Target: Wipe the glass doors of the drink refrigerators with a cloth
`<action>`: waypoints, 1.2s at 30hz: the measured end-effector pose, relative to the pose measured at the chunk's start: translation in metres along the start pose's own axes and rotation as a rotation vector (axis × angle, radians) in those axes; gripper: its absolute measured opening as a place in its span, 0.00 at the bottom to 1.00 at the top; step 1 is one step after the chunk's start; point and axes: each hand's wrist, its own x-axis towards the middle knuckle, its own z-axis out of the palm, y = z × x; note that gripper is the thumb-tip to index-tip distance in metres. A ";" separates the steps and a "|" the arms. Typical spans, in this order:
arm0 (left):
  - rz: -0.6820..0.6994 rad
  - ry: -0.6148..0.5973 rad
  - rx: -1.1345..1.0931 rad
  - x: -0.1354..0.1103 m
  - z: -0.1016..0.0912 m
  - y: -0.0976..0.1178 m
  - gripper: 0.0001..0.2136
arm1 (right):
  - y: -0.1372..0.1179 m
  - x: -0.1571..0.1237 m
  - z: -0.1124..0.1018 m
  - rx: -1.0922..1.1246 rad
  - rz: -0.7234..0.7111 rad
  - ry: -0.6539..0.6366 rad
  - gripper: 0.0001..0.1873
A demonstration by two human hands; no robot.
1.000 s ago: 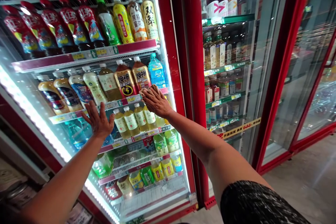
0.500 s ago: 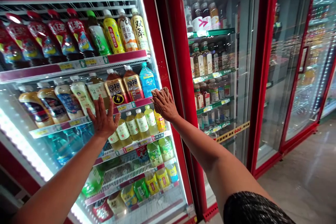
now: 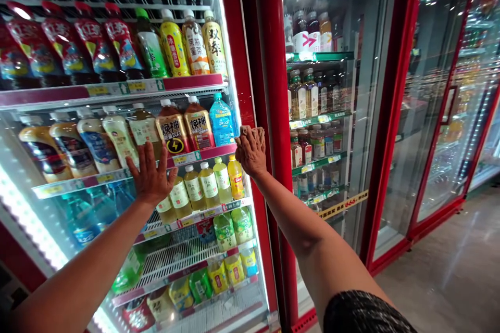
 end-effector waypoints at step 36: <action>0.056 -0.157 -0.129 -0.002 -0.011 -0.005 0.51 | -0.024 0.057 0.009 -0.072 0.017 -0.009 0.29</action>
